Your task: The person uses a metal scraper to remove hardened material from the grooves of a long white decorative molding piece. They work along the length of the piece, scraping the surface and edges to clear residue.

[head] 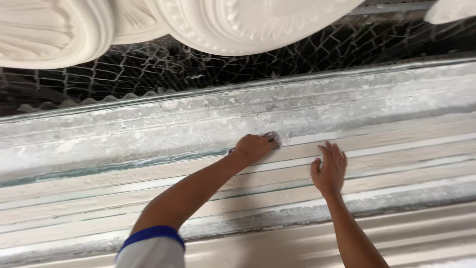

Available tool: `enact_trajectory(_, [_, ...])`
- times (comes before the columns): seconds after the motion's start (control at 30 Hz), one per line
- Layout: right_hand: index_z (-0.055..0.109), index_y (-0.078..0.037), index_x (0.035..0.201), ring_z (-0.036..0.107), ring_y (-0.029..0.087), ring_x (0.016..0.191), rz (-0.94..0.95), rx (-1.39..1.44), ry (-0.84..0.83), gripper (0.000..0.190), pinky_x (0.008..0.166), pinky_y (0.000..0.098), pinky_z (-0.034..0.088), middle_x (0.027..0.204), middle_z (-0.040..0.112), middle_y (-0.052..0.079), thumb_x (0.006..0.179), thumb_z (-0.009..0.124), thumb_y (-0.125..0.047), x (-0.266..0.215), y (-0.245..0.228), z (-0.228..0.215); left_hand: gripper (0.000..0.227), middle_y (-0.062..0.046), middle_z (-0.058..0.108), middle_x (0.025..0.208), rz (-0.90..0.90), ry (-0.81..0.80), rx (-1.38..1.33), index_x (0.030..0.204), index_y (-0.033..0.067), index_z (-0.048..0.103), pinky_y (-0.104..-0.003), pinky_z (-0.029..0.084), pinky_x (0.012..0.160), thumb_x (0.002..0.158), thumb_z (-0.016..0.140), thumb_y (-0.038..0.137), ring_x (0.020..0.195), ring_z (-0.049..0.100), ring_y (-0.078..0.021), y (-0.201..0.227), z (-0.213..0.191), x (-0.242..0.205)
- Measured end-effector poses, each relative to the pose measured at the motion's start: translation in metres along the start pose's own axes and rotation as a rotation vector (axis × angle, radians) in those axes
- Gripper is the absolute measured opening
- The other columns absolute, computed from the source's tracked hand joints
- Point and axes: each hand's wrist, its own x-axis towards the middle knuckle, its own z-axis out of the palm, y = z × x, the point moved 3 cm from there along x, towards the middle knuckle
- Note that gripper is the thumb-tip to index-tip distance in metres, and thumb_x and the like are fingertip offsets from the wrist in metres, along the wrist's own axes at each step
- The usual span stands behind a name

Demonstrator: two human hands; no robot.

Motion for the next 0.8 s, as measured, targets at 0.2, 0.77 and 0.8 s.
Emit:
enact_trajectory(0.2, [0.059,-0.007,0.132,0.044,0.038,0.146,-0.012,0.001,0.002,0.037,0.124,0.0564,0.028,0.148,0.056,0.016,0.096,0.056,-0.013,-0.003,0.002,0.004,0.057,-0.003,0.031,0.165,-0.024,0.014,-0.049,0.147,0.0318,0.043,-0.038,0.063,0.049,0.098,0.051,0.005,0.068,0.073,-0.0244,-0.04,0.02,-0.106])
enact_trajectory(0.77, [0.059,-0.007,0.13,0.044,0.037,0.145,0.008,-0.017,0.006,0.038,0.123,0.0558,0.029,0.147,0.055,0.016,0.093,0.056,-0.013,-0.004,-0.005,0.002,0.052,-0.002,0.033,0.165,-0.003,-0.103,-0.029,0.147,0.0279,0.046,-0.044,0.064,0.064,0.099,0.05,0.008,0.079,0.075,-0.0289,-0.027,0.012,-0.097])
enact_trajectory(0.8, [0.059,-0.006,0.13,0.044,0.037,0.144,-0.002,-0.024,0.012,0.038,0.123,0.056,0.029,0.146,0.055,0.016,0.093,0.056,-0.012,-0.004,-0.004,0.003,0.052,-0.003,0.033,0.163,0.005,-0.079,-0.036,0.146,0.0272,0.046,-0.044,0.064,0.063,0.098,0.051,0.008,0.079,0.075,-0.0291,-0.024,0.004,-0.09])
